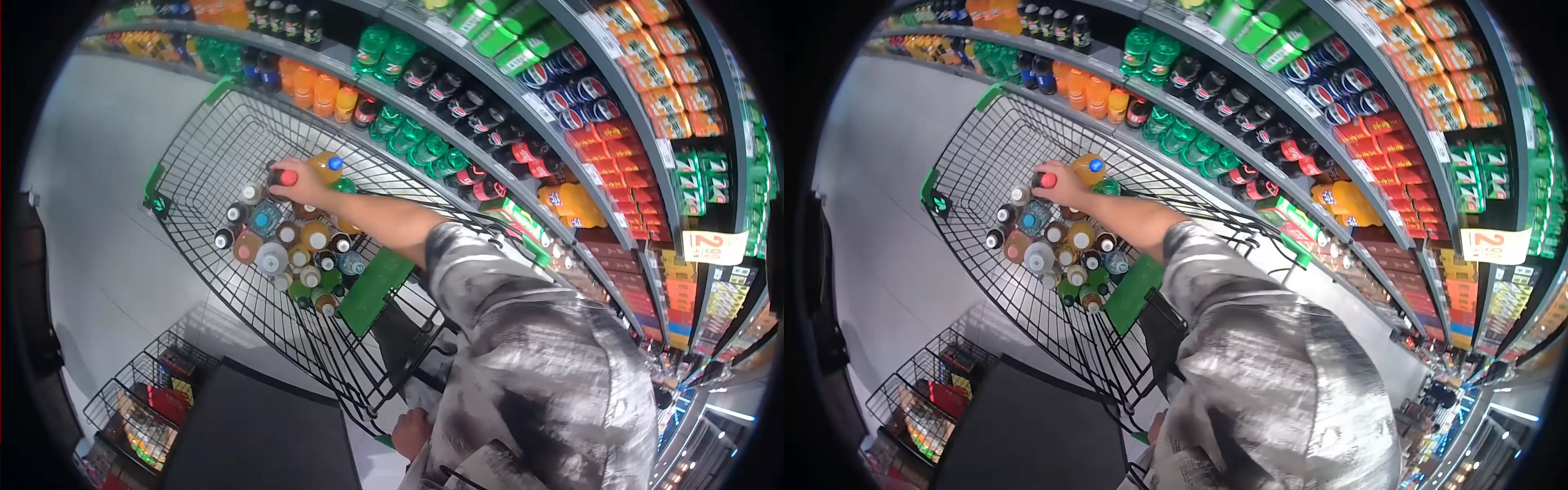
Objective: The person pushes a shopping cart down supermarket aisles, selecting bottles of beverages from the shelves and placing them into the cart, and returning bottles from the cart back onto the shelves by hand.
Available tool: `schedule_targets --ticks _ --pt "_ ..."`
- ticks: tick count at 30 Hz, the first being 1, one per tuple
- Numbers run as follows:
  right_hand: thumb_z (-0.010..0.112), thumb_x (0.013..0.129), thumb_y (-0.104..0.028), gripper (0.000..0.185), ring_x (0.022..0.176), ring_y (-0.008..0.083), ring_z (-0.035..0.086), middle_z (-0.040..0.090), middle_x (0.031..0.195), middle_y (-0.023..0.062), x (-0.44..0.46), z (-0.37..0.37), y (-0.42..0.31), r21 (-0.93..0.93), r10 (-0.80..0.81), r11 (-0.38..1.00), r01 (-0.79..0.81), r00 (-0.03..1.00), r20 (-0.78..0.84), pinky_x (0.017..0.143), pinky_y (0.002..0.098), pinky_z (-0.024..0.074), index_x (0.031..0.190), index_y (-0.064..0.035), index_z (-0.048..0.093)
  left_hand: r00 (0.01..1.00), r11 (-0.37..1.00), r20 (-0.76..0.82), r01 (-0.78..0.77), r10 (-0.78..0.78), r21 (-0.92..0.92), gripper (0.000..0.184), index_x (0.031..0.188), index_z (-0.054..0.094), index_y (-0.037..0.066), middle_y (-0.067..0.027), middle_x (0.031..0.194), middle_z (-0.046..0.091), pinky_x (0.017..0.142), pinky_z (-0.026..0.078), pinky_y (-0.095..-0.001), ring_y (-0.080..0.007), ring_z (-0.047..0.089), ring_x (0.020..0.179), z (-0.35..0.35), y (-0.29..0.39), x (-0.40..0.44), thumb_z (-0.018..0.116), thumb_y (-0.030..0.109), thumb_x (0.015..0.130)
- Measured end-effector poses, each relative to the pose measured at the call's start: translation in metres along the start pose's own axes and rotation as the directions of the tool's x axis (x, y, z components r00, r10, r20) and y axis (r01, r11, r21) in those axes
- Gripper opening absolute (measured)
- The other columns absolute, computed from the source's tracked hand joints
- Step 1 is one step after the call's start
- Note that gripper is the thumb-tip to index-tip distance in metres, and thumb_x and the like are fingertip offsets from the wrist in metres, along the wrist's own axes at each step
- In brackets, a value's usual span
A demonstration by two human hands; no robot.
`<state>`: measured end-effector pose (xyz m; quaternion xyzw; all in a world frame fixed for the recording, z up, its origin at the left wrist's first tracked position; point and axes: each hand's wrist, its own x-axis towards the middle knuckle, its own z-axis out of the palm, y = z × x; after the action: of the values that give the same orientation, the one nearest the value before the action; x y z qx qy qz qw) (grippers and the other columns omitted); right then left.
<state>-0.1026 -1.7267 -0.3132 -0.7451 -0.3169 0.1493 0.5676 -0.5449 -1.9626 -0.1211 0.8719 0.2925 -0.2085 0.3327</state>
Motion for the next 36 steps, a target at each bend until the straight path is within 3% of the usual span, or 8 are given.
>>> schedule_targets --ticks 6,11,17,21,23,24,31,36 --pt "0.079 0.072 -0.021 0.046 0.101 0.0260 0.063 0.065 0.109 0.0100 -0.044 -0.124 -0.095 -0.140 -0.237 0.965 0.221 0.964 -0.117 0.092 0.0342 0.0479 0.113 -0.0090 0.065 0.991 0.994 -0.113 -0.067 0.076 0.085 0.021 0.069 0.063 0.016 -0.0041 0.067 0.060 0.053 0.046 -0.0410 -0.0268 0.061 0.064 0.013 -0.006 -0.001 0.075 0.029 0.058" --pt "0.071 0.083 -0.020 0.038 0.098 0.0134 0.064 0.066 0.111 0.0052 -0.104 -0.304 -0.167 0.627 0.229 0.741 -0.242 0.968 0.103 0.085 0.0333 0.0536 0.118 -0.0077 0.062 0.978 0.984 -0.199 0.091 -0.060 0.152 0.019 0.072 0.066 0.011 -0.0109 0.069 0.064 0.060 0.050 -0.0444 -0.0334 0.063 0.066 -0.004 0.025 0.000 0.071 0.023 0.058" --pt "0.059 0.093 -0.029 0.036 0.086 0.0130 0.064 0.066 0.103 0.0031 -0.216 -0.498 -0.218 0.580 0.598 0.670 -0.463 0.800 -0.052 0.064 0.0260 0.0522 0.126 -0.0141 0.057 0.953 0.980 -0.304 0.076 -0.016 0.185 0.019 0.073 0.065 0.008 -0.0146 0.072 0.065 0.063 0.051 -0.0460 -0.0374 0.063 0.069 0.000 0.024 -0.001 0.071 0.020 0.059" --pt "0.064 0.089 -0.024 0.034 0.066 0.0103 0.060 0.067 0.092 0.0022 -0.295 -0.580 -0.170 0.463 0.487 0.819 -0.339 0.837 -0.249 0.053 0.0249 0.0479 0.119 -0.0087 0.063 0.937 0.967 -0.349 0.116 -0.032 0.225 0.018 0.073 0.067 0.008 -0.0162 0.070 0.065 0.063 0.051 -0.0444 -0.0376 0.064 0.068 0.002 0.026 -0.004 0.069 0.019 0.059" --pt "0.066 0.087 -0.020 0.035 0.086 0.0117 0.063 0.068 0.100 0.0045 -0.334 -0.601 -0.145 0.247 0.305 0.944 -0.218 0.861 -0.407 0.075 0.0262 0.0509 0.119 -0.0046 0.063 0.930 0.965 -0.368 0.105 -0.010 0.240 0.017 0.073 0.067 0.008 -0.0167 0.069 0.065 0.063 0.051 -0.0441 -0.0381 0.064 0.067 0.001 0.036 -0.004 0.068 0.018 0.060" --pt "0.068 0.085 -0.016 0.037 0.101 0.0121 0.060 0.068 0.107 0.0060 -0.351 -0.608 -0.155 0.239 0.356 0.931 -0.275 0.827 -0.435 0.092 0.0273 0.0455 0.119 -0.0016 0.062 0.930 0.963 -0.366 0.100 -0.002 0.249 0.017 0.073 0.067 0.007 -0.0169 0.069 0.065 0.062 0.051 -0.0444 -0.0381 0.065 0.067 0.003 0.034 -0.004 0.068 0.018 0.060" --pt "0.072 0.083 -0.014 0.037 0.102 0.0154 0.060 0.065 0.111 0.0080 -0.418 -0.590 0.025 0.620 0.592 0.781 -0.076 0.405 -0.697 0.092 0.0276 0.0450 0.116 0.0006 0.063 0.947 0.931 -0.322 0.133 -0.018 0.340 0.017 0.071 0.063 0.004 -0.0208 0.066 0.062 0.061 0.050 -0.0483 -0.0429 0.062 0.067 0.001 0.035 0.000 0.066 0.019 0.063" --pt "0.075 0.082 -0.018 0.036 0.116 0.0255 0.054 0.058 0.123 0.0161 -0.403 -0.571 0.100 0.308 0.358 0.924 -0.226 0.231 -0.905 0.100 0.0343 0.0400 0.112 -0.0014 0.065 0.960 0.870 -0.263 0.206 -0.091 0.448 0.021 0.072 0.062 0.003 -0.0216 0.069 0.064 0.063 0.051 -0.0504 -0.0438 0.063 0.072 0.002 0.024 0.001 0.067 0.023 0.066"
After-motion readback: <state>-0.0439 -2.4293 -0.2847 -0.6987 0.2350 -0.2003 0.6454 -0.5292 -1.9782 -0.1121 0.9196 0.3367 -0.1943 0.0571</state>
